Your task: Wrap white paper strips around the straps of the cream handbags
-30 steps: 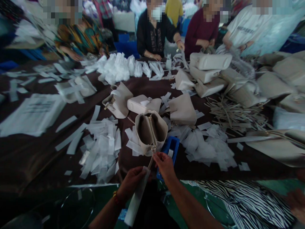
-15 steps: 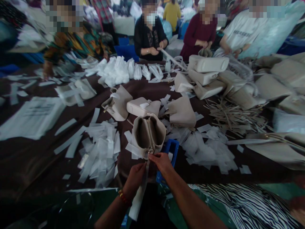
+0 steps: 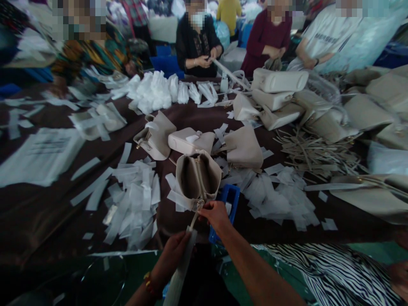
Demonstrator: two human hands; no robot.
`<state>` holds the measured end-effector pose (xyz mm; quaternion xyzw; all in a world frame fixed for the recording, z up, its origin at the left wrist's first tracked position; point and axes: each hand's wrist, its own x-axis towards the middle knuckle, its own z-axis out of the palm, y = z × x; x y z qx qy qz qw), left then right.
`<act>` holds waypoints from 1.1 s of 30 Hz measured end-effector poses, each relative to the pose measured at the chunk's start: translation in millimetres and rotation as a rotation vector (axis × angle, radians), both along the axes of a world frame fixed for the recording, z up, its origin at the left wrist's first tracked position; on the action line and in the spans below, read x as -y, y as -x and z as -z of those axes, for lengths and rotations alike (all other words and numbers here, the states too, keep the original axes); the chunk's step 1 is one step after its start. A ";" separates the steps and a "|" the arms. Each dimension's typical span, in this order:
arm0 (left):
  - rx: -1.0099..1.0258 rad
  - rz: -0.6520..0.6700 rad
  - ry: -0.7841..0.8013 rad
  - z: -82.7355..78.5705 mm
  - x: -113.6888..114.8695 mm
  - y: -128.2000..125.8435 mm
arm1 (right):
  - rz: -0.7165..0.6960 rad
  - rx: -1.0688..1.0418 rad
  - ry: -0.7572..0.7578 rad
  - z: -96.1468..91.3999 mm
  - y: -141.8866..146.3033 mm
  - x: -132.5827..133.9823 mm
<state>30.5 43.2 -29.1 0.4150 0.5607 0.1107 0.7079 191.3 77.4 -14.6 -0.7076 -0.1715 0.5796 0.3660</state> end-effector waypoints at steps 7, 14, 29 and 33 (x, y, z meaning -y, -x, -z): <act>-0.094 0.092 -0.218 -4.8 -31.7 -14.1 | 0.001 -0.002 0.084 -2.4 4.7 -3.7; -0.099 -0.004 -0.167 4.6 -38.0 -26.2 | 0.043 -0.015 0.130 -6.4 9.2 -3.5; 0.077 -0.160 -0.029 11.8 -50.2 -34.1 | -0.175 0.083 -0.009 4.2 -2.5 -2.7; 0.297 -0.139 0.038 7.1 -36.6 -26.1 | -0.164 0.145 -0.057 8.4 -5.4 3.9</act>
